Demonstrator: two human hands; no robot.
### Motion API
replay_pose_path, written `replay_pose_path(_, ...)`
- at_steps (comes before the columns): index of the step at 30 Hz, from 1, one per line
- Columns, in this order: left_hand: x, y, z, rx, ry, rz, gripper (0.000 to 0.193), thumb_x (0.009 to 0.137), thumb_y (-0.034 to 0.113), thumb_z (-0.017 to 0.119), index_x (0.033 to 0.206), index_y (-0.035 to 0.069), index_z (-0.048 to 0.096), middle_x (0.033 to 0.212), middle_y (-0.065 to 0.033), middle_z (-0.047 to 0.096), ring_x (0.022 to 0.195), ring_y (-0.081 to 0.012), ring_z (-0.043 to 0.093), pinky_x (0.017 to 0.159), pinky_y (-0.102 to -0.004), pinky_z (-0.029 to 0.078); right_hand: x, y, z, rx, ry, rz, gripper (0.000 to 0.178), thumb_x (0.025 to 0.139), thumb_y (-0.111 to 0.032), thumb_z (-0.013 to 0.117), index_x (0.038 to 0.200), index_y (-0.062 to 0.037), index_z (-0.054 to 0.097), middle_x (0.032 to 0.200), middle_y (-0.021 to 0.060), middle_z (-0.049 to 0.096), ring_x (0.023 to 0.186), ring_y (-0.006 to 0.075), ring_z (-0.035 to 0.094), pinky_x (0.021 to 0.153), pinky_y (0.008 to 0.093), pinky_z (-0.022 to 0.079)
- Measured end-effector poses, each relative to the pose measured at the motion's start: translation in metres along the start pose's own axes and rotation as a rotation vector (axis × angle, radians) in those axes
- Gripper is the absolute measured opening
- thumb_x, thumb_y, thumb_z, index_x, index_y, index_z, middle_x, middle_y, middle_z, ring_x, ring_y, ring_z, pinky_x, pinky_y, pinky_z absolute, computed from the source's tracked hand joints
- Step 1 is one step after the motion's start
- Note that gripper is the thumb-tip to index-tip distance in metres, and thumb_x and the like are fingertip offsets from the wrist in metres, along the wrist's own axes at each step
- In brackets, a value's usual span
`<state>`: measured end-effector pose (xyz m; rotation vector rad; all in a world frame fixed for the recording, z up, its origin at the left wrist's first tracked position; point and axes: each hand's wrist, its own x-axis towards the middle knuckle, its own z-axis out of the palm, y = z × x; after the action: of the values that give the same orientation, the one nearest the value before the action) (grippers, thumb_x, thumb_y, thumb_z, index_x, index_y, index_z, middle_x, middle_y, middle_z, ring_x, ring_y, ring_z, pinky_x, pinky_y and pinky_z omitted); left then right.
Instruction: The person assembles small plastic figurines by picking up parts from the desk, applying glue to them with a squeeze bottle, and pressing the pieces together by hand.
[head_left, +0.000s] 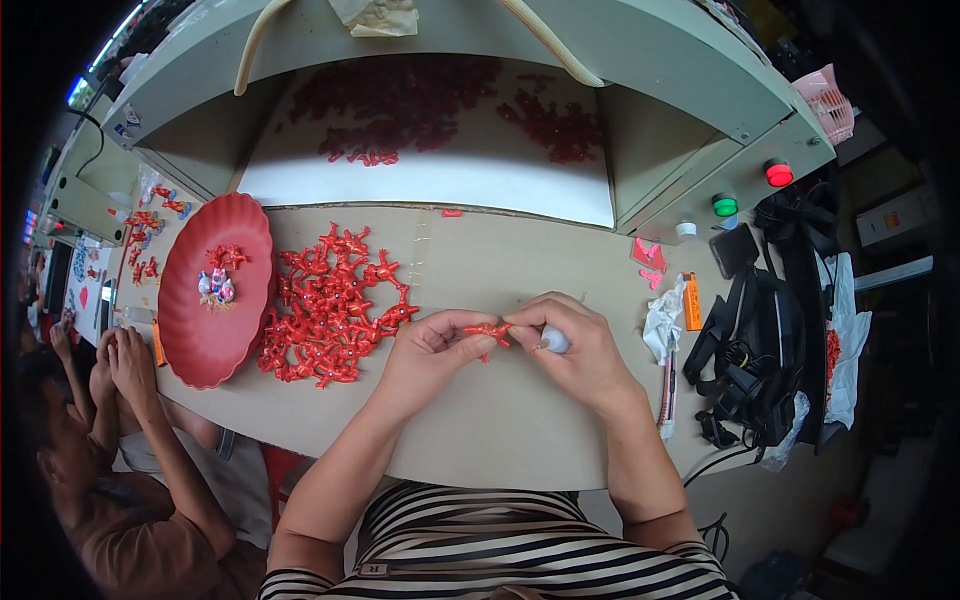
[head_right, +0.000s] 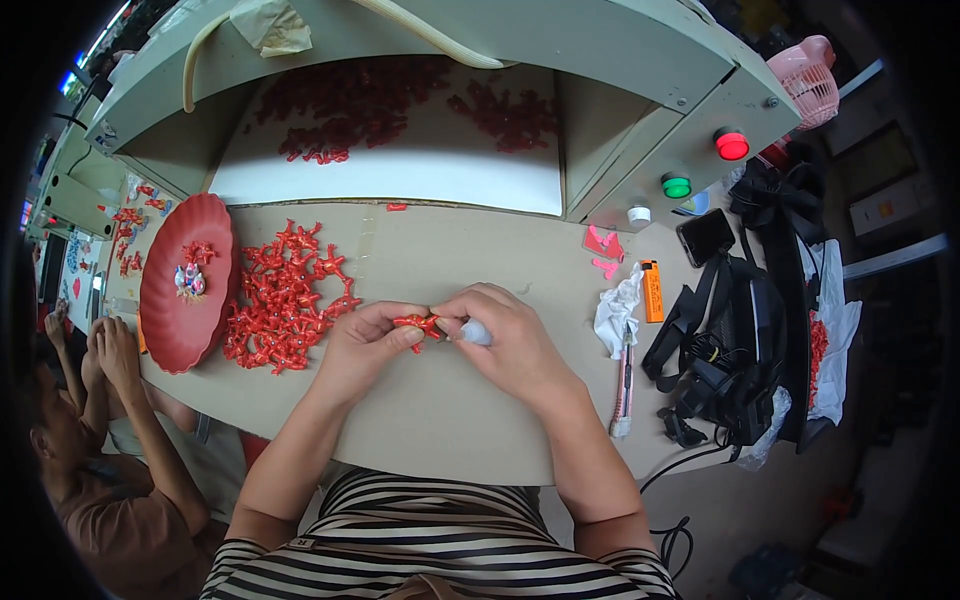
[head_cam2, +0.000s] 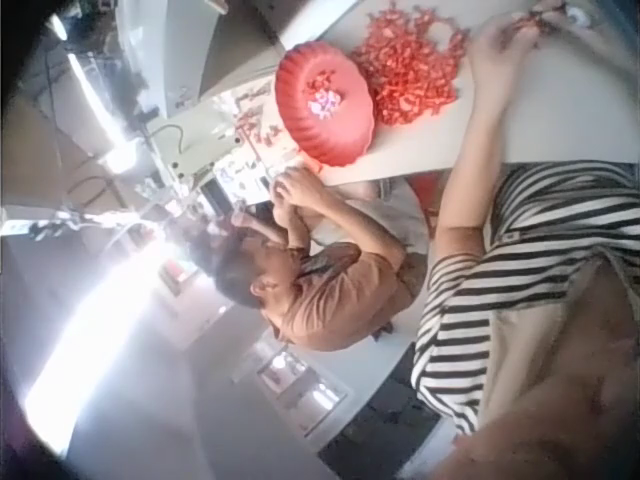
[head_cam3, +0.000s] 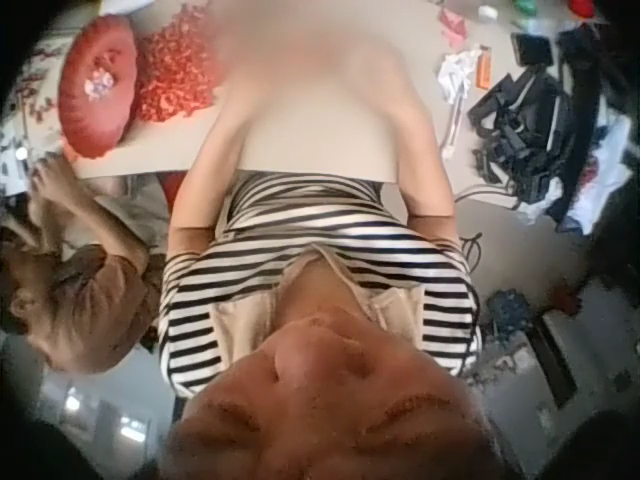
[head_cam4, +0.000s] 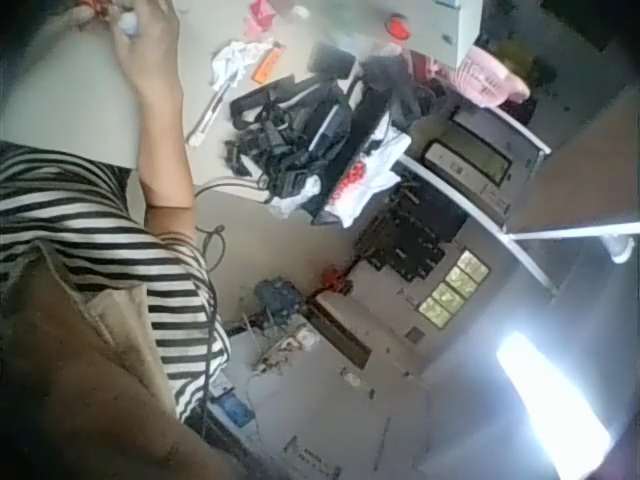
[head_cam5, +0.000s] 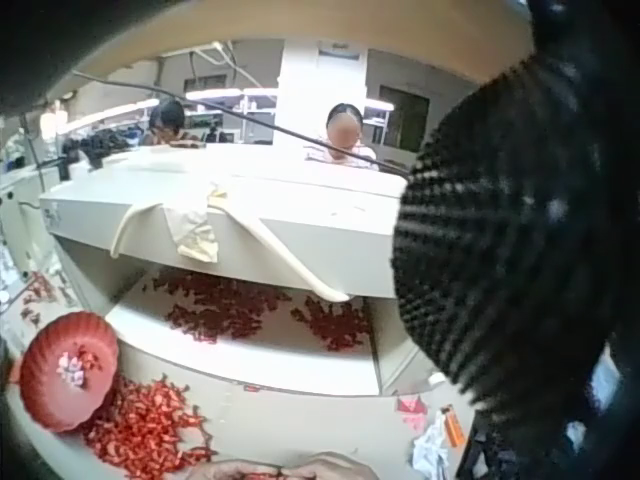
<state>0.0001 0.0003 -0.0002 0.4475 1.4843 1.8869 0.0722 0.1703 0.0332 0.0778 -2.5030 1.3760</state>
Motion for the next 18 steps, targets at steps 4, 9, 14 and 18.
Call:
replay_pose_path(4,-0.0008,0.0001,-0.0026,0.003,0.000,0.001,0.020,0.081,0.004,0.058,0.100,0.000,0.059,0.086,-0.0043,0.062,0.072,-0.0078,0.055,0.067,-0.0213,0.046,0.0010,0.0004,0.0023,0.013,-0.003,0.000,0.011,0.073,0.001,0.062,0.084,-0.0004,0.059,0.077,0.0085,0.060,0.070,0.0186,0.059,0.062,0.0273,0.046)
replay_pose_path(9,0.0002,0.0012,0.0003,-0.007,-0.005,-0.008,0.020,0.081,0.004,0.058,0.101,0.000,0.059,0.086,-0.0044,0.062,0.073,-0.0078,0.055,0.067,-0.0214,0.046,-0.0016,0.0035,0.0010,0.020,0.005,0.017,0.012,0.073,0.001,0.062,0.085,-0.0003,0.060,0.079,0.0081,0.060,0.070,0.0174,0.059,0.063,0.0267,0.046)
replay_pose_path(14,0.0019,0.0029,0.0018,-0.054,-0.022,-0.055,0.019,0.083,0.006,0.056,0.102,0.001,0.058,0.089,-0.0048,0.062,0.076,-0.0083,0.055,0.069,-0.0232,0.046,-0.0023,0.0029,0.0008,0.145,0.050,0.066,0.023,0.073,-0.001,0.063,0.096,-0.0019,0.061,0.081,0.0064,0.060,0.072,0.0137,0.058,0.064,0.0256,0.046)
replay_pose_path(18,0.0001,0.0053,0.0035,-0.329,-0.052,-0.176,0.023,0.085,0.010,0.054,0.107,0.003,0.054,0.094,-0.0049,0.060,0.079,-0.0096,0.055,0.071,-0.0275,0.048,-0.0021,-0.0034,-0.0051,0.228,0.012,0.118,0.034,0.074,-0.004,0.064,0.107,-0.0040,0.058,0.085,0.0045,0.059,0.074,0.0109,0.056,0.066,0.0232,0.044)
